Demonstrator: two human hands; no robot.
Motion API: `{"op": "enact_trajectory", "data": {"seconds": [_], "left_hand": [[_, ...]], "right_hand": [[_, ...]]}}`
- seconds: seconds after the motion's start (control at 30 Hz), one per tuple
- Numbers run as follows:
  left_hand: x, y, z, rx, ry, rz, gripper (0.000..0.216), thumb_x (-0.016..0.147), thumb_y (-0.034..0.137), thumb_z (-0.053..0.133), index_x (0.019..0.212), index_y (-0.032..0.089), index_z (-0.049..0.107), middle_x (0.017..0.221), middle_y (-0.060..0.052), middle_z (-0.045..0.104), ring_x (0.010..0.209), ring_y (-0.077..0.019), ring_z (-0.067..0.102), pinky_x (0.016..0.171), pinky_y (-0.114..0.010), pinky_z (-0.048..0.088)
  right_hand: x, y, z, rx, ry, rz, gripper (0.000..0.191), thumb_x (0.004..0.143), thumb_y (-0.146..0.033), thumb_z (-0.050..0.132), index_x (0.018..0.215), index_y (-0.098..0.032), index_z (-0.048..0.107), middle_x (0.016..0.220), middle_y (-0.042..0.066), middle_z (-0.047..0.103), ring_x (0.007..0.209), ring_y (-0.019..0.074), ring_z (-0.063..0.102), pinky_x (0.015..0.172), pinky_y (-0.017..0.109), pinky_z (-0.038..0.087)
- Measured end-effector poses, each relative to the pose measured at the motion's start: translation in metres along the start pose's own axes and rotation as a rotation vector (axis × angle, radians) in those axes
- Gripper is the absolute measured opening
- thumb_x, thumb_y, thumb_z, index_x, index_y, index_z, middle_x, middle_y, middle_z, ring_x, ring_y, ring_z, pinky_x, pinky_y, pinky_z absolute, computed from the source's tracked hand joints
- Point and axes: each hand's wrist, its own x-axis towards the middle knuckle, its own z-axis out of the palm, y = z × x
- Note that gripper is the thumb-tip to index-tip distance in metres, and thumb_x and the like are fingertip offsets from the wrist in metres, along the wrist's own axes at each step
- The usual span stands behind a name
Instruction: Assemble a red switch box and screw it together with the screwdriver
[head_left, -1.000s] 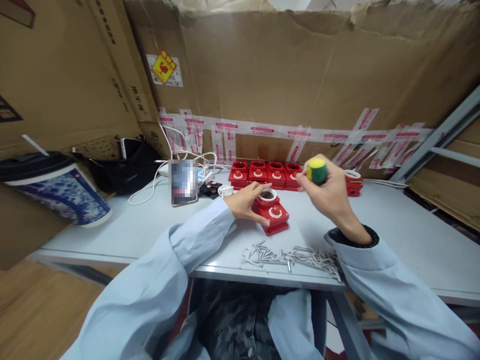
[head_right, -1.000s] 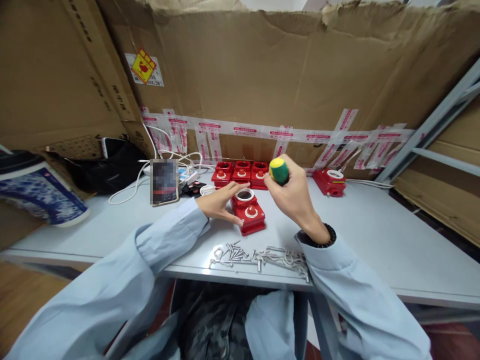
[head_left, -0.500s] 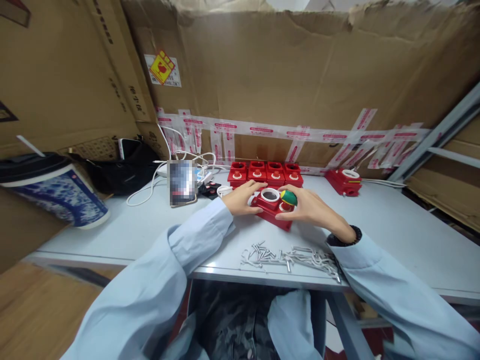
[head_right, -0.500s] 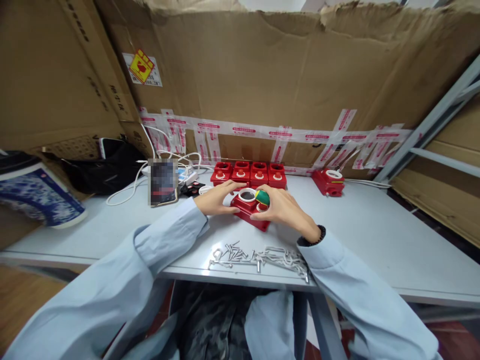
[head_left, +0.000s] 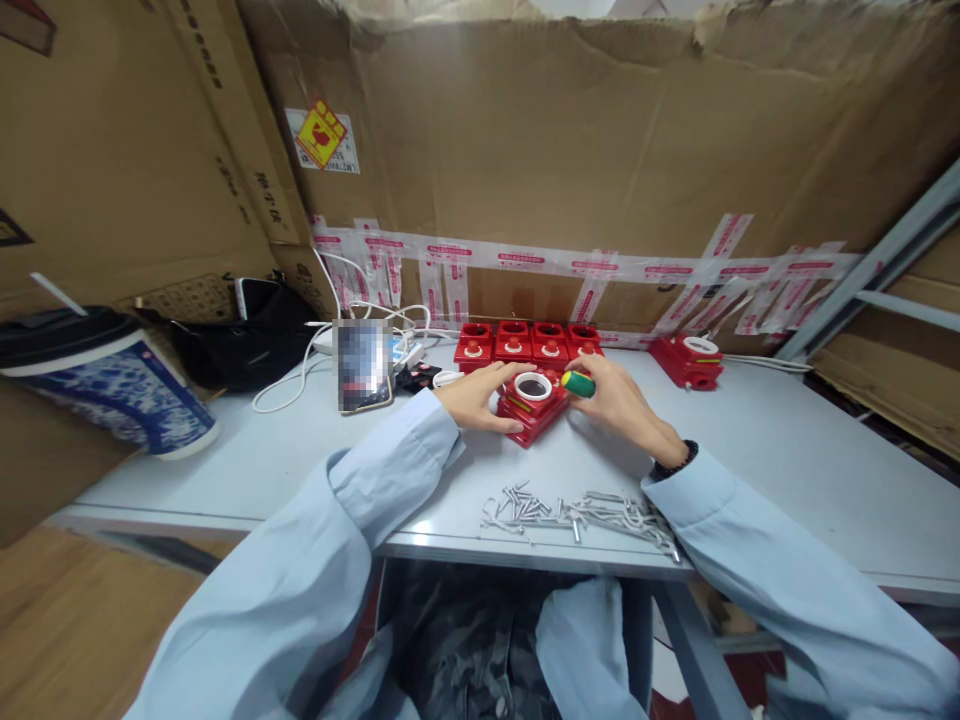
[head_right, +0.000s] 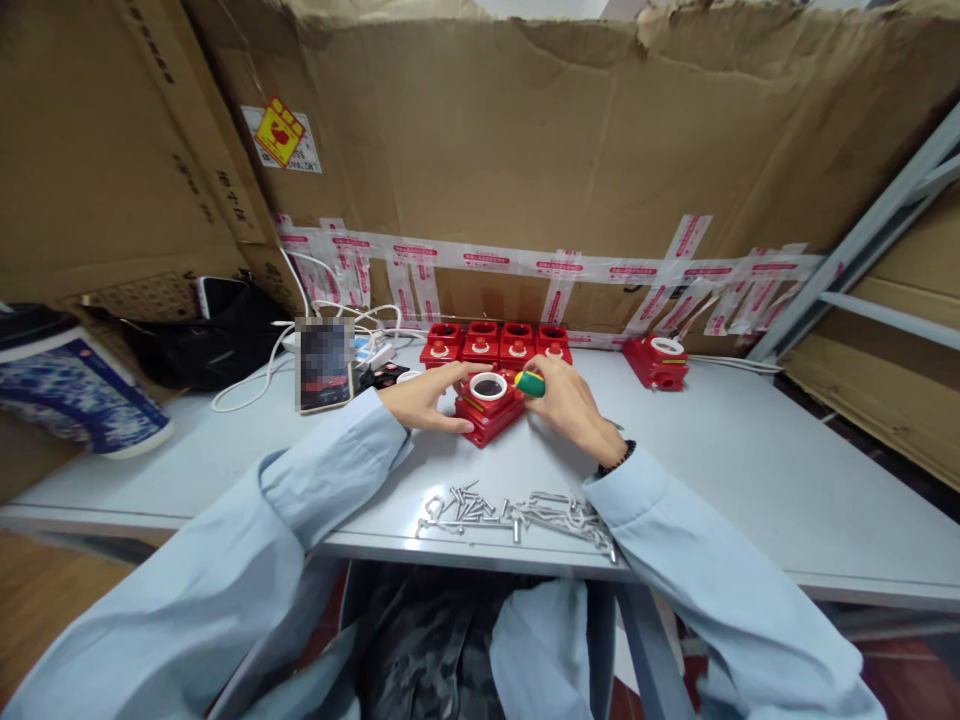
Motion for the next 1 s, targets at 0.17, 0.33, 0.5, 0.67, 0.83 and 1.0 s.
{"op": "enact_trajectory", "data": {"seconds": [0.17, 0.33, 0.5, 0.67, 0.83, 1.0], "left_hand": [[0.001, 0.002, -0.002, -0.014, 0.0, 0.039, 0.053, 0.071, 0.026, 0.067, 0.123, 0.019, 0.056, 0.089, -0.002, 0.062, 0.078, -0.0158, 0.055, 0.077, -0.031, 0.045], [0.001, 0.007, 0.001, -0.112, -0.007, 0.022, 0.039, 0.073, 0.03, 0.07, 0.109, 0.015, 0.064, 0.067, 0.003, 0.059, 0.065, -0.0121, 0.054, 0.07, -0.027, 0.043], [0.003, 0.013, 0.003, 0.023, 0.077, 0.048, 0.028, 0.075, 0.035, 0.072, 0.095, 0.014, 0.067, 0.069, 0.001, 0.055, 0.064, -0.012, 0.05, 0.066, -0.026, 0.039], [0.003, 0.007, 0.007, 0.185, 0.185, 0.121, 0.031, 0.073, 0.044, 0.074, 0.088, 0.018, 0.067, 0.09, -0.004, 0.054, 0.086, -0.0192, 0.049, 0.079, -0.033, 0.038], [0.005, 0.009, 0.014, 0.223, 0.227, 0.131, 0.035, 0.072, 0.047, 0.073, 0.084, 0.017, 0.06, 0.09, -0.003, 0.054, 0.085, -0.019, 0.049, 0.078, -0.032, 0.034], [0.009, 0.018, 0.021, 0.272, 0.254, 0.106, 0.04, 0.074, 0.054, 0.069, 0.078, 0.017, 0.054, 0.086, -0.002, 0.054, 0.082, -0.0183, 0.048, 0.077, -0.032, 0.031]], "right_hand": [[0.002, 0.001, 0.004, 0.139, -0.051, 0.032, 0.012, 0.074, -0.022, 0.055, 0.08, -0.014, 0.062, 0.075, 0.004, 0.066, 0.069, 0.0164, 0.057, 0.066, 0.028, 0.041], [0.004, 0.002, 0.007, 0.315, -0.107, -0.052, 0.022, 0.078, -0.029, 0.059, 0.092, -0.014, 0.065, 0.089, 0.007, 0.07, 0.08, 0.0188, 0.062, 0.074, 0.03, 0.046], [0.0, -0.008, -0.019, 0.379, 0.022, -0.024, 0.017, 0.08, -0.031, 0.061, 0.081, -0.015, 0.062, 0.066, 0.002, 0.066, 0.065, 0.0158, 0.061, 0.069, 0.029, 0.046], [-0.03, -0.021, -0.071, 0.398, 0.285, 0.068, 0.023, 0.08, -0.041, 0.063, 0.082, -0.018, 0.06, 0.055, -0.002, 0.058, 0.048, 0.0119, 0.052, 0.053, 0.026, 0.044], [-0.072, -0.014, -0.08, 0.21, -0.09, 0.021, 0.018, 0.074, -0.035, 0.068, 0.082, -0.019, 0.065, 0.066, 0.0, 0.063, 0.058, 0.0135, 0.054, 0.056, 0.025, 0.041], [-0.092, -0.002, -0.061, 0.095, -0.427, 0.003, 0.015, 0.075, -0.023, 0.057, 0.061, -0.018, 0.056, 0.055, -0.004, 0.048, 0.052, 0.01, 0.038, 0.052, 0.025, 0.03]]}}
